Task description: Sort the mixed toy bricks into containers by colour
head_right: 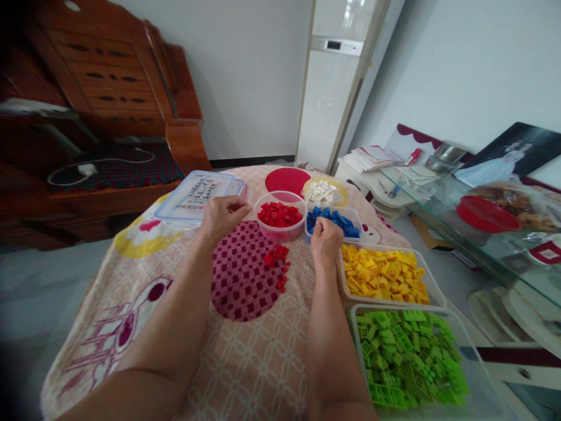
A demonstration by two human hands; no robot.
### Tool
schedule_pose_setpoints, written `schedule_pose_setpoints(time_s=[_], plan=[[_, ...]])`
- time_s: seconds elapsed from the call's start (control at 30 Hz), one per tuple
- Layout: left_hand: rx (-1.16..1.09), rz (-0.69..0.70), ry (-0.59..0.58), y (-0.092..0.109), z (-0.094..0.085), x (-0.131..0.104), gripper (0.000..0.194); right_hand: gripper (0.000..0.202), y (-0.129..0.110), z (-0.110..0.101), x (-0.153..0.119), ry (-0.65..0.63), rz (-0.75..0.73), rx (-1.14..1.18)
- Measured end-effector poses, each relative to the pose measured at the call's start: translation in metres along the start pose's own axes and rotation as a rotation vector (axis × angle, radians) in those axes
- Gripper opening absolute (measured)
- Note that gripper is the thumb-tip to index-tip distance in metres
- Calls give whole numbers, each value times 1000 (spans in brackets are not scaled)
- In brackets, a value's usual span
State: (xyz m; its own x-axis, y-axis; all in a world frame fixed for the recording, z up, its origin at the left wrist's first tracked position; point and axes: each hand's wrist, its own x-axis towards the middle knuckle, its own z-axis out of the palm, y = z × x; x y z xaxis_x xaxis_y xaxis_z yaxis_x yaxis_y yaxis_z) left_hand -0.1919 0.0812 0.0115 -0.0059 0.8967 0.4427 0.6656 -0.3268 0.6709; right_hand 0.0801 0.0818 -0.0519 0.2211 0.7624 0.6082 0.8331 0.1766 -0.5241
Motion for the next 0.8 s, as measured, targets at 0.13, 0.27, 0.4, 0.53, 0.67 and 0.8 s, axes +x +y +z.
schedule_pose_setpoints(time_s=[0.13, 0.27, 0.4, 0.53, 0.67, 0.8], plan=[[28, 66, -349, 19, -10, -3, 20, 33, 1, 0, 0, 7, -8, -1], [162, 136, -633, 38, 4, -9, 15, 34, 0, -1, -1, 5, -24, 7], [382, 217, -802, 49, 25, -17, 10, 35, -1, -1, -1, 18, -23, 8], [471, 186, -859, 56, 38, -25, 7, 35, 1, 0, 0, 10, -22, 5], [413, 197, -817, 53, 43, -27, 14, 34, 4, 1, 2, 12, -26, 2], [174, 249, -801, 50, 38, -22, 24, 32, 4, 2, 2, 23, -20, -6]])
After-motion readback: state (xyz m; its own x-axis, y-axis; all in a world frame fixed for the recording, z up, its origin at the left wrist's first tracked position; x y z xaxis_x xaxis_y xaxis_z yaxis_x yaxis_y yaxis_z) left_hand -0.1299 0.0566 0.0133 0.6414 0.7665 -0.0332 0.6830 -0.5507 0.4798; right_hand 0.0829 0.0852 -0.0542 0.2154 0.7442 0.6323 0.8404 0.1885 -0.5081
